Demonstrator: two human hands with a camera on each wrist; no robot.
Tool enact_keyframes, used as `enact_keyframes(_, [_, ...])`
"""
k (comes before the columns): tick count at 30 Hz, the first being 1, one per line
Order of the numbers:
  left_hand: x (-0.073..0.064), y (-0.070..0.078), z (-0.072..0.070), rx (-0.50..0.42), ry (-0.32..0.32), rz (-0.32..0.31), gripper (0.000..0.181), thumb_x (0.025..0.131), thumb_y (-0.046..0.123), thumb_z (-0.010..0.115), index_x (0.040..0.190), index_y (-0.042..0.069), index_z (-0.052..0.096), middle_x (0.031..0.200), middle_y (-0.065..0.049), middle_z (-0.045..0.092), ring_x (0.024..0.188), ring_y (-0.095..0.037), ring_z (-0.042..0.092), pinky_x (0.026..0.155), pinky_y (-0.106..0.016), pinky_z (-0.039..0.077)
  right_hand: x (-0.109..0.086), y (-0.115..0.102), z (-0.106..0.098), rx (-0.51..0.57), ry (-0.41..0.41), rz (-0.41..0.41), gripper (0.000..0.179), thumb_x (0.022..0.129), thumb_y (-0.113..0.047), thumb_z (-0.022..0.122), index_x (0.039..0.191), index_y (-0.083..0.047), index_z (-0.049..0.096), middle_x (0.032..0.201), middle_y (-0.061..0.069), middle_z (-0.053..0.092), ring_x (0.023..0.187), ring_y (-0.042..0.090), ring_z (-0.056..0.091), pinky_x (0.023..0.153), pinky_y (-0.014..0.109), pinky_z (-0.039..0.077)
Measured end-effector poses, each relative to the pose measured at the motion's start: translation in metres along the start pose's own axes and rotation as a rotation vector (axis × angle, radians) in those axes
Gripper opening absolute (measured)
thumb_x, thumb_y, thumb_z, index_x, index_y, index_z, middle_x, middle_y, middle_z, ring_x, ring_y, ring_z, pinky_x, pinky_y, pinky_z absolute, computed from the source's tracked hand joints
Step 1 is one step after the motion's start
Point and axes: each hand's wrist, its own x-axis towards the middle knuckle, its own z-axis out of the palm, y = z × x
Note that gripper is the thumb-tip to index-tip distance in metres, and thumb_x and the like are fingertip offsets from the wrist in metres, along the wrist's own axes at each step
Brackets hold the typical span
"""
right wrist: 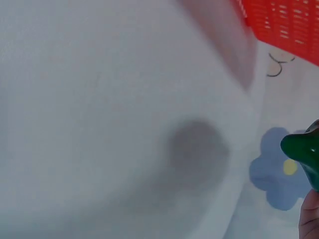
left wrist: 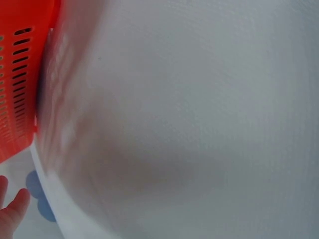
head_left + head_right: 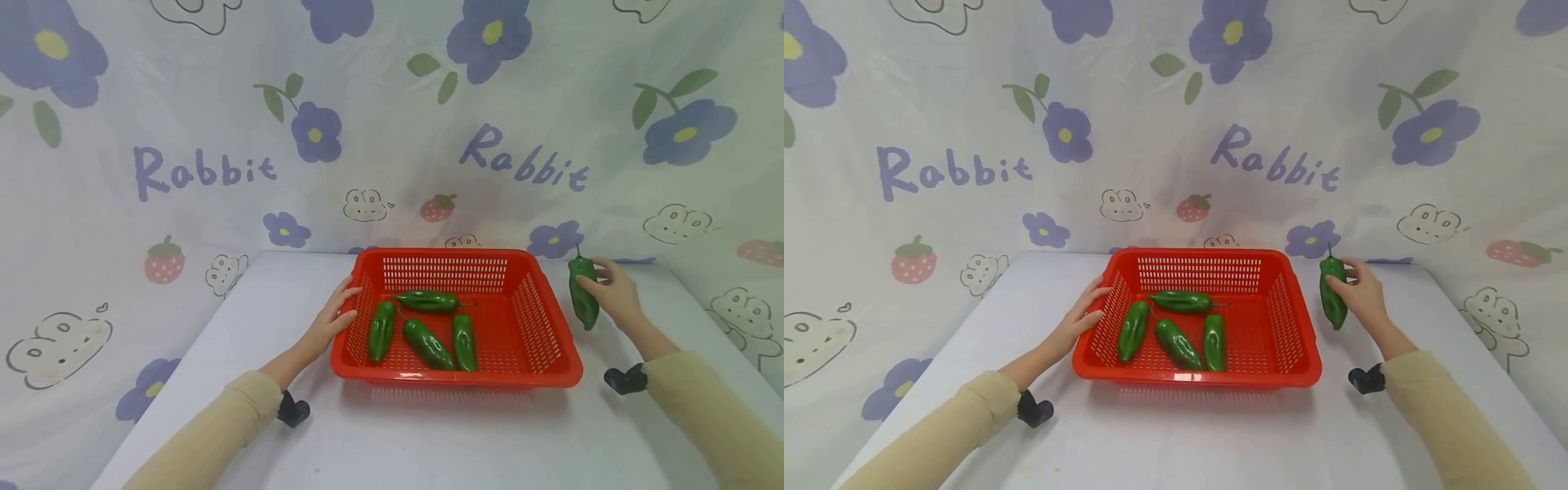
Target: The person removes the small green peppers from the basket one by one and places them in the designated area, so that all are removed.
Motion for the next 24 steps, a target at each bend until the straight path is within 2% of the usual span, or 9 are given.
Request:
enact_keyframes(2, [0.0,0.0,0.0,0.004,0.0,-0.003,0.047,0.093,0.016,0.044,0.137,0.003,0.035,0.153,-0.011,0.006,0.138,-0.035,0.01,0.097,-0.055,0.035,-0.005,-0.004,0.0,0.004,-0.032,-0.027,0.07,0.088,-0.043,0.053,0.138,0.001,0.03,0.128,0.037,0.038,0.107,0.048,0.044,0.08,0.06,0.045])
enact_keyframes(6, [0.0,0.0,0.0,0.011,0.004,-0.009,0.047,0.093,0.017,0.044,0.137,0.004,0.035,0.153,-0.011,0.007,0.138,-0.035,0.01,0.096,-0.054,0.036,-0.008,-0.004,0.003,-0.033,-0.061,-0.021,0.065,0.091,-0.037,0.052,0.137,0.004,0.03,0.125,0.038,0.04,0.104,0.047,0.046,0.078,0.055,0.048])
enact_keyframes(15, [0.001,-0.001,0.0,0.009,0.005,-0.006,0.046,0.093,0.016,0.045,0.137,0.004,0.036,0.153,-0.01,0.007,0.139,-0.033,0.009,0.098,-0.055,0.035,-0.004,0.007,0.011,-0.043,-0.174,0.092,0.074,0.091,-0.043,0.047,0.14,0.006,0.02,0.132,0.04,0.031,0.116,0.051,0.036,0.09,0.06,0.04])
enact_keyframes(24, [0.0,0.0,0.001,0.003,0.003,-0.011,0.047,0.093,0.016,0.044,0.137,0.004,0.035,0.153,-0.011,0.006,0.139,-0.034,0.009,0.097,-0.055,0.035,-0.005,0.014,0.017,-0.077,-0.285,0.119,0.072,0.093,-0.04,0.045,0.138,0.01,0.02,0.133,0.041,0.028,0.12,0.052,0.034,0.095,0.06,0.035])
